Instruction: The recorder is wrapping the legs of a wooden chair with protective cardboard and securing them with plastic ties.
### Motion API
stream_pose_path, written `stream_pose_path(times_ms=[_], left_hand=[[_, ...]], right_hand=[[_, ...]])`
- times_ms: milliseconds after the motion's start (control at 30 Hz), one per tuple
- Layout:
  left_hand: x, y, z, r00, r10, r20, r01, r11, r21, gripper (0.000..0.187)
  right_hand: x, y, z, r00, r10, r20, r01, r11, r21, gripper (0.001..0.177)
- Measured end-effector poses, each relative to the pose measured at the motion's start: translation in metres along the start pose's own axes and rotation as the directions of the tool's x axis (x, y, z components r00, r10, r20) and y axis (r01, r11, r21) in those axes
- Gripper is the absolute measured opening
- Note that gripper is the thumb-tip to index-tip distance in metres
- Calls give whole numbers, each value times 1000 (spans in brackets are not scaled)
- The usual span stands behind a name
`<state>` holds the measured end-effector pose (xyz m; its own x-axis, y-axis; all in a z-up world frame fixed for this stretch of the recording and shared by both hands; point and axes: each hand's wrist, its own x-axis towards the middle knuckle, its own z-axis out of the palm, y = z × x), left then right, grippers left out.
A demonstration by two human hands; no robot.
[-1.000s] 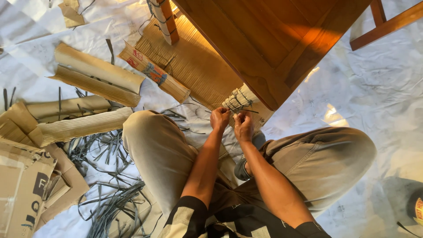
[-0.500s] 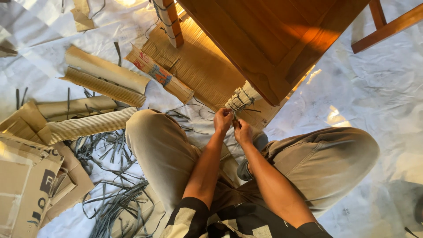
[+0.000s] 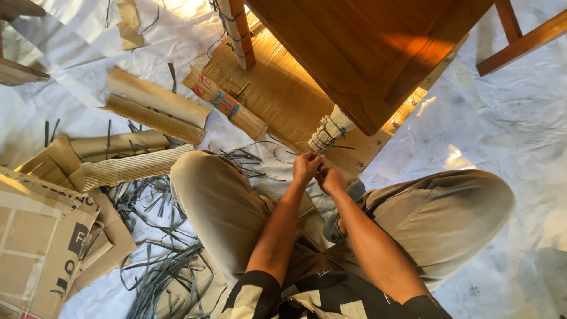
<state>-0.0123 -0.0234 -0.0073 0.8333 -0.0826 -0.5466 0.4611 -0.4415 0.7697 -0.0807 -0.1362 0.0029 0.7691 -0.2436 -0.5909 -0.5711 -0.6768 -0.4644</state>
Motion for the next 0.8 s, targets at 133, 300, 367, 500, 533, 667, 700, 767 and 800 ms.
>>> stream_pose_path(times_ms=[133,300,367,500,533,667,700,767,800], left_hand=[[-28,53,-25,999,53,6,-53,998,18,31],[-30,73,-33,990,124,-61,-129,987,-96,32],[-36,87,-44,977,193,-93,-208,958,-199,27],[-46,132,-77,894,370,-252,-448,735,-509,20],[-43,145,-88,892,374,-253,-452,733,-509,20],[-30,198,-142,731,527,-434,-682,558,-472,13],[-26,212,-156,663,569,-486,-748,492,-446,11],[-27,244,-189,657,567,-497,-753,516,-407,12],[-27,261,-206,651,564,-508,-756,541,-369,14]], right_hand=[[2,-8,-13,999,52,17,-50,995,-81,33],[26,12,-34,914,3,-406,44,993,107,42],[4,-28,-74,856,81,-511,143,912,384,30],[-16,-70,-160,730,222,-647,451,554,699,28],[-17,-76,-186,728,220,-650,456,553,697,28],[-59,-127,-274,624,165,-764,638,456,620,49],[-78,-146,-293,583,97,-807,710,421,564,52],[-103,-171,-306,586,78,-807,711,428,558,59],[-115,-185,-313,588,59,-807,712,436,551,67]])
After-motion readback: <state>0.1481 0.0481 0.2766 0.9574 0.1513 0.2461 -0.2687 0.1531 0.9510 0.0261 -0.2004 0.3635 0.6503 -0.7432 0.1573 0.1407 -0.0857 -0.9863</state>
